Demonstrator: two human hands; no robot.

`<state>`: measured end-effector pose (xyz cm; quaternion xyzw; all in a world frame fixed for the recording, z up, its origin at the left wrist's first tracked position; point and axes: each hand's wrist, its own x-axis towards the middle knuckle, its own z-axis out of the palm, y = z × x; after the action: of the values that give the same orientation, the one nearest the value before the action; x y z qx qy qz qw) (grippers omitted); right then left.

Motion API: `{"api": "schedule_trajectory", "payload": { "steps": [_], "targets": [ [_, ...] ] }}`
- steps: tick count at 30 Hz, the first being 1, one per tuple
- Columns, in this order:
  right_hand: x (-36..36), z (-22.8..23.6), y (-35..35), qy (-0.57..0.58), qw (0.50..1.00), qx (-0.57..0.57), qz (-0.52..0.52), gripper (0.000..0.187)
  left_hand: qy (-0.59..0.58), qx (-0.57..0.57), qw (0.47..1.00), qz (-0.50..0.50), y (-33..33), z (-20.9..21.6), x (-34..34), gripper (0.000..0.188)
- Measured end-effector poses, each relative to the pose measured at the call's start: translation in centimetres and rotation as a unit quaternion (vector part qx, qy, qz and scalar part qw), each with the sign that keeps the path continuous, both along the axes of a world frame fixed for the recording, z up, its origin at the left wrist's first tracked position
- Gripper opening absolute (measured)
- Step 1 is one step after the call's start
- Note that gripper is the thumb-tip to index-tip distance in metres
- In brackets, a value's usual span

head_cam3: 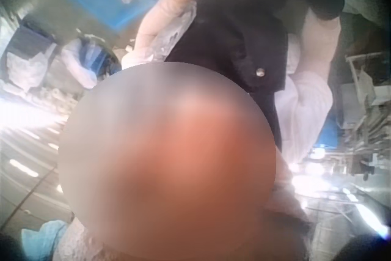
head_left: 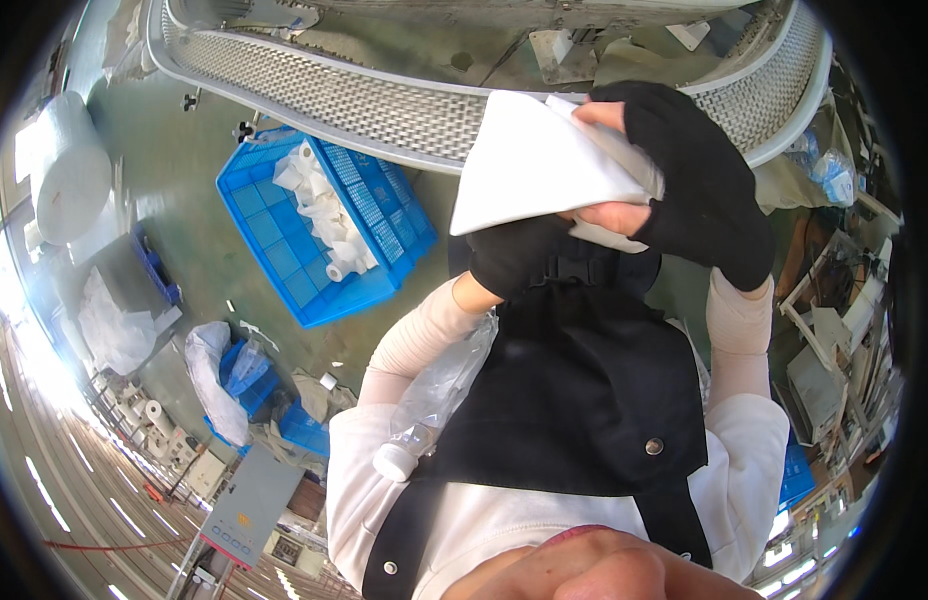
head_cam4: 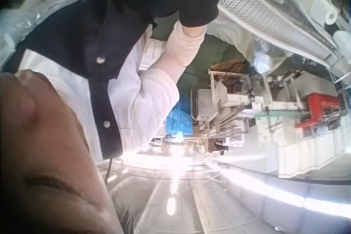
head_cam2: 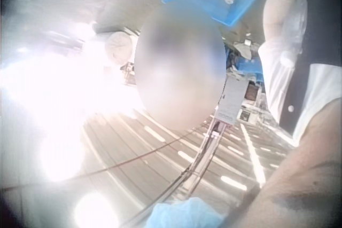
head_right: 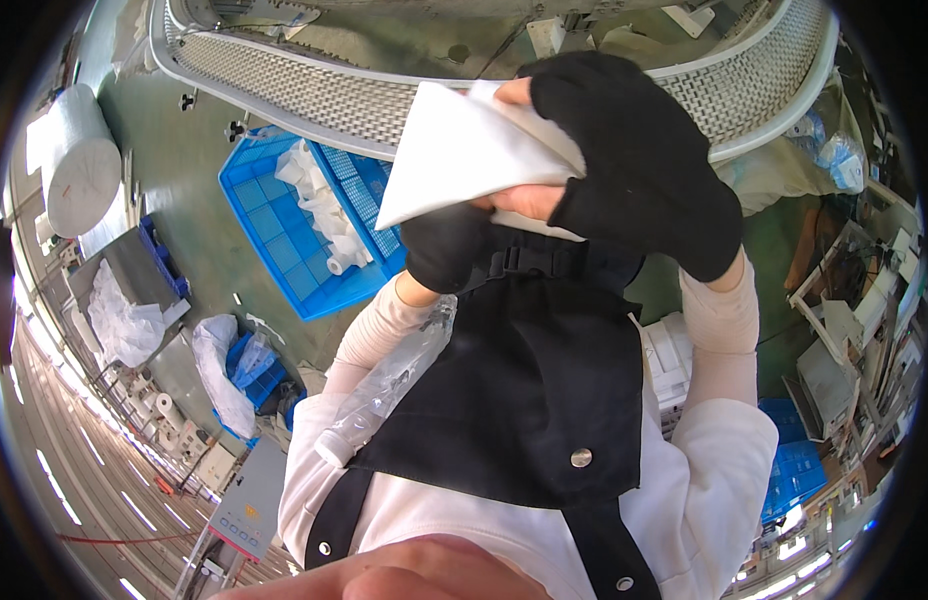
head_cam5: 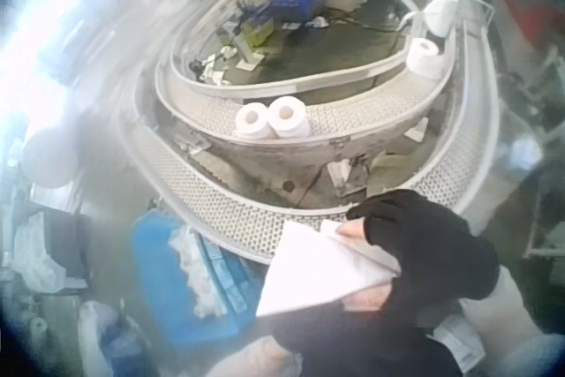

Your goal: The person picks up paper rolls from a basket, places them on a conveyor belt, and applies water from a plastic bottle to the end of the rolls to seal them, smoothing the paper by hand.

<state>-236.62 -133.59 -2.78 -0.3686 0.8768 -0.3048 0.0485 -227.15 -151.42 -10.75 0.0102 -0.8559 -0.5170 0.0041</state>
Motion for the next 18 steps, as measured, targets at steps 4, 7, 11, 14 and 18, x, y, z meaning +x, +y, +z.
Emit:
{"api": "schedule_trajectory", "payload": {
  "steps": [4,7,11,14,18],
  "targets": [
    [-0.1,-1.8,-1.3,-0.182,0.981,-0.06,-0.01,0.049,0.142,0.039,0.989,0.02,-0.4,2.1,-0.9,0.033],
    [-0.5,-3.2,-3.0,-0.457,0.871,-0.181,0.01,0.035,0.11,0.058,0.991,0.045,-0.9,1.5,0.0,0.034],
    [-0.4,-5.2,-5.2,-0.591,0.75,-0.292,-0.06,0.026,0.045,0.055,0.992,0.105,-2.0,1.8,1.6,0.045],
    [-0.8,-9.7,-4.0,-0.645,0.646,-0.393,-0.115,0.03,-0.081,0.188,0.96,0.189,-2.6,1.4,3.5,0.052],
    [-1.9,-10.8,-3.5,-0.686,0.565,-0.43,-0.16,0.025,-0.121,0.362,0.898,0.22,-3.8,0.5,4.4,0.047]
  ]
}}
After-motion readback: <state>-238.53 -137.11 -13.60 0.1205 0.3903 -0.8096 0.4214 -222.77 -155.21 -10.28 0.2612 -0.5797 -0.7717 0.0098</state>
